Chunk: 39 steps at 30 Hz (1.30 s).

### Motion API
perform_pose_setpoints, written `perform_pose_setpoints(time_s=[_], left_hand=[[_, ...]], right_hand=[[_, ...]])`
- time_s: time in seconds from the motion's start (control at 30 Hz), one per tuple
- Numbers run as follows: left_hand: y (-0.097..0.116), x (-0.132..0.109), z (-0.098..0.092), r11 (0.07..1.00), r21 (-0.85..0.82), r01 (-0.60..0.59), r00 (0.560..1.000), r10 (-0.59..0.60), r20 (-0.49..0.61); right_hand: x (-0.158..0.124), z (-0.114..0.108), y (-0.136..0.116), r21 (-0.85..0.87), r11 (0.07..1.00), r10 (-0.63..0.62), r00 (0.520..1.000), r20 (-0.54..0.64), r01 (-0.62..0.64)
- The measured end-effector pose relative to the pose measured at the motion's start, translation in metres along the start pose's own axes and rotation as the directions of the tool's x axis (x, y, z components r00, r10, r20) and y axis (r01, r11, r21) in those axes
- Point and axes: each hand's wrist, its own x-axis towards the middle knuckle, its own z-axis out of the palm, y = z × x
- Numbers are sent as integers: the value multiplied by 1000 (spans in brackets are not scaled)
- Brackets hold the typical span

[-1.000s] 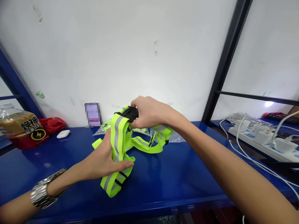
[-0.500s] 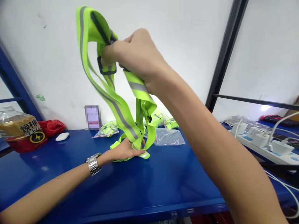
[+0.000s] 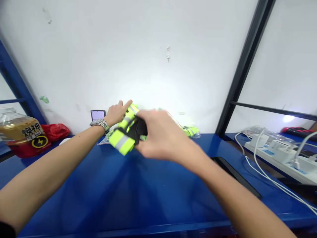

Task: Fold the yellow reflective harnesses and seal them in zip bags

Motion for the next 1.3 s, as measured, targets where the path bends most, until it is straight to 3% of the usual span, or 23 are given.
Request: perform_pose_setpoints(time_s=[0.07,0.2,0.3,0.37,0.43,0.5,0.6,0.67,0.73,0.83,0.97,1.1,1.3], left_hand=[[-5,0,16,998,64,-30,992,22,121],[-1,-9,40,991,75,-110,950,83,300],[16,-24,41,985,94,-143,947,109,303],[35,-40,36,982,140,-128,972,96,214],[56,-62,31,978,159,-138,987,122,105],[78,-91,27,970,67,-235,972,236,-13],[101,-139,30,917,-299,-266,957,289,37],[103,-164,36,877,-391,-279,939,335,81],[96,-177,44,881,-373,-291,928,354,114],[76,-176,51,890,-296,-347,896,408,175],[51,-163,53,844,-334,-419,850,494,183],[40,-162,59,836,-359,-414,875,475,97],[42,-171,66,841,-431,-327,913,399,86]], right_hand=[[-14,35,7,-83,997,10,991,134,1],[-36,98,21,-219,975,43,925,378,44],[-42,125,28,-206,978,91,901,424,-2],[-43,134,31,-195,979,131,900,415,-52],[-42,139,35,-190,978,157,907,391,-88],[-40,142,38,-155,984,141,916,375,-88],[-39,144,44,-63,997,59,925,374,-38],[-39,143,48,-69,997,43,920,390,-18],[-41,141,50,-152,988,88,919,384,-31],[-44,138,54,-221,974,123,930,347,-47],[-48,136,62,-123,992,60,934,353,-17],[-53,136,74,17,1000,10,947,320,-16],[-63,143,82,114,993,1,967,253,-31]])
